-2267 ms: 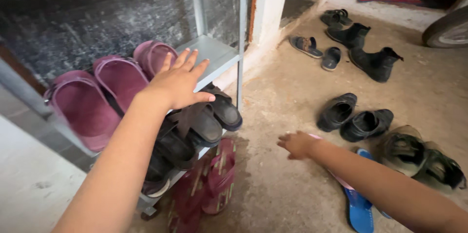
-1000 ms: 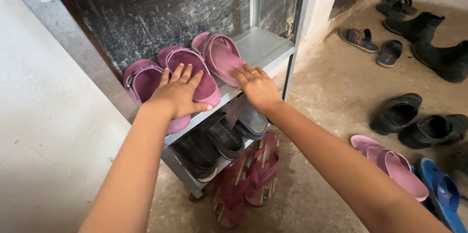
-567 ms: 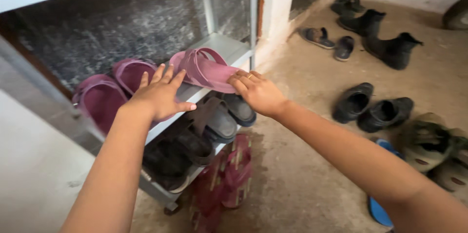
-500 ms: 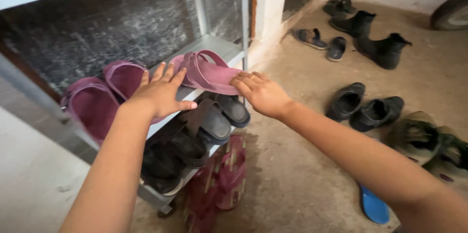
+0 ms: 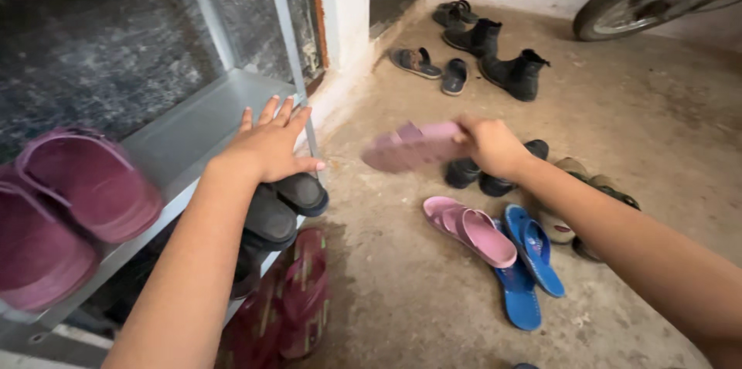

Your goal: The person removes various shoes and sandals from a multi-tiered metal shoe rack and places them on the floor. They handle sneakers, boots, flip-flops, and slides one by one, clearing the shelves.

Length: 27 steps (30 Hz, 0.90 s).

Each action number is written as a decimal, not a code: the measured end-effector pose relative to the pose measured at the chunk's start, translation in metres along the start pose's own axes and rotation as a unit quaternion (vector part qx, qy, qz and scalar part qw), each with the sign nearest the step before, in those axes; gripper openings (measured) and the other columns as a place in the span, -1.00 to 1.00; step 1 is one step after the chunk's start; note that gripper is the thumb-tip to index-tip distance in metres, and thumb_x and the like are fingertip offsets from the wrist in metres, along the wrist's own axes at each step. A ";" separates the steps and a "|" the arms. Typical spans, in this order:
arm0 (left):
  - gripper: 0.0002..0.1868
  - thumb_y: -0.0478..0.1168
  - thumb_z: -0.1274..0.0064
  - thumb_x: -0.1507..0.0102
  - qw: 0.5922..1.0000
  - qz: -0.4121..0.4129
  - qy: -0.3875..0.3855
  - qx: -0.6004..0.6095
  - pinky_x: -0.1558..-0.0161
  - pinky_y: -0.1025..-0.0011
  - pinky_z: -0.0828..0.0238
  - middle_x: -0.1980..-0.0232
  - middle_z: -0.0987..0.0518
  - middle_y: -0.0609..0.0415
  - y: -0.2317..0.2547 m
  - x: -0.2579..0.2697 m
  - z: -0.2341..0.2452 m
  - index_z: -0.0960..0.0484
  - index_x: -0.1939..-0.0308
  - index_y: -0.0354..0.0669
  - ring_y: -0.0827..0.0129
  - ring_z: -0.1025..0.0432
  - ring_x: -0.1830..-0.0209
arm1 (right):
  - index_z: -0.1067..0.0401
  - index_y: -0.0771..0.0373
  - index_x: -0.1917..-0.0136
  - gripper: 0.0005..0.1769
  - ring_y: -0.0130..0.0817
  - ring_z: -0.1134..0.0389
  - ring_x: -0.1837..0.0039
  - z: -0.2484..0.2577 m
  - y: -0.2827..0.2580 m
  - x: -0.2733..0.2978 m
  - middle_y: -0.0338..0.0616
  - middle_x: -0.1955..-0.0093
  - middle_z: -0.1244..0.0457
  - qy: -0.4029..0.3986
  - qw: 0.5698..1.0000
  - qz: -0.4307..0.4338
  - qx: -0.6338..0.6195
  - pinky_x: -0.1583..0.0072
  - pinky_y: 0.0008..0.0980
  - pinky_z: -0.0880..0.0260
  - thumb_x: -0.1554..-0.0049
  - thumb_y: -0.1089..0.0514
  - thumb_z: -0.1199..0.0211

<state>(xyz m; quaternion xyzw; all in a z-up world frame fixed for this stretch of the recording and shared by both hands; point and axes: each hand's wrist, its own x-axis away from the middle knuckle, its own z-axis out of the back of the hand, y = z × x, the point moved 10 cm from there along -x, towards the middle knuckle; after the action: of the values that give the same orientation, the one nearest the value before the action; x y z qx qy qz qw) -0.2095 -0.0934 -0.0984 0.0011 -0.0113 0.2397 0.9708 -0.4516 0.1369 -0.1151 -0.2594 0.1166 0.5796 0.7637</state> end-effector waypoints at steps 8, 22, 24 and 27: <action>0.17 0.46 -0.10 -0.12 1.000 -0.007 -0.014 -0.015 -0.55 -0.14 0.48 -0.70 0.26 -0.02 0.006 -0.014 -0.014 0.09 -0.61 0.11 0.12 0.44 -0.70 | -0.37 0.16 -0.20 -0.72 0.10 -0.44 -0.18 -0.029 0.125 0.070 0.13 -0.12 -0.39 -0.174 0.949 -0.168 0.204 -0.15 0.02 -0.47 -0.22 0.19 -0.05; 0.16 0.43 -0.09 -0.13 0.998 0.040 -0.028 -0.033 -0.56 -0.11 0.51 -0.69 0.25 -0.01 -0.043 0.019 -0.011 0.15 -0.63 0.15 0.12 0.44 -0.70 | -0.46 0.01 -0.19 -0.70 -0.10 -0.47 -0.25 -0.105 0.218 0.152 -0.07 -0.14 -0.42 -0.442 0.823 -0.184 0.305 -0.19 -0.15 -0.50 -0.18 0.08 -0.22; 0.15 0.45 -0.07 -0.14 0.998 0.050 -0.030 -0.040 -0.56 -0.10 0.52 -0.69 0.25 -0.01 -0.055 0.027 -0.008 0.14 -0.62 0.15 0.12 0.46 -0.70 | -0.50 -0.07 -0.23 -0.62 -0.14 -0.42 -0.31 -0.125 0.228 0.167 -0.17 -0.20 -0.41 -0.520 0.790 -0.185 0.269 -0.24 -0.13 -0.46 -0.12 0.05 -0.32; 0.16 0.46 -0.06 -0.14 0.996 0.066 -0.030 -0.044 -0.56 -0.08 0.51 -0.69 0.26 -0.03 -0.077 0.045 -0.005 0.15 -0.62 0.13 0.12 0.47 -0.70 | -0.53 -0.06 -0.21 -0.64 -0.18 -0.50 -0.26 -0.128 0.227 0.150 -0.13 -0.17 -0.44 -0.487 0.814 -0.195 0.250 -0.21 -0.17 -0.54 -0.13 0.07 -0.26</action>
<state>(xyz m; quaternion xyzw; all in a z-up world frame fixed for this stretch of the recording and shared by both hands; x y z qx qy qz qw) -0.1336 -0.1407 -0.1019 -0.0357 -0.0507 0.3021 0.9513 -0.6056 0.2370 -0.3535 0.2397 -0.1826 0.4201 0.8560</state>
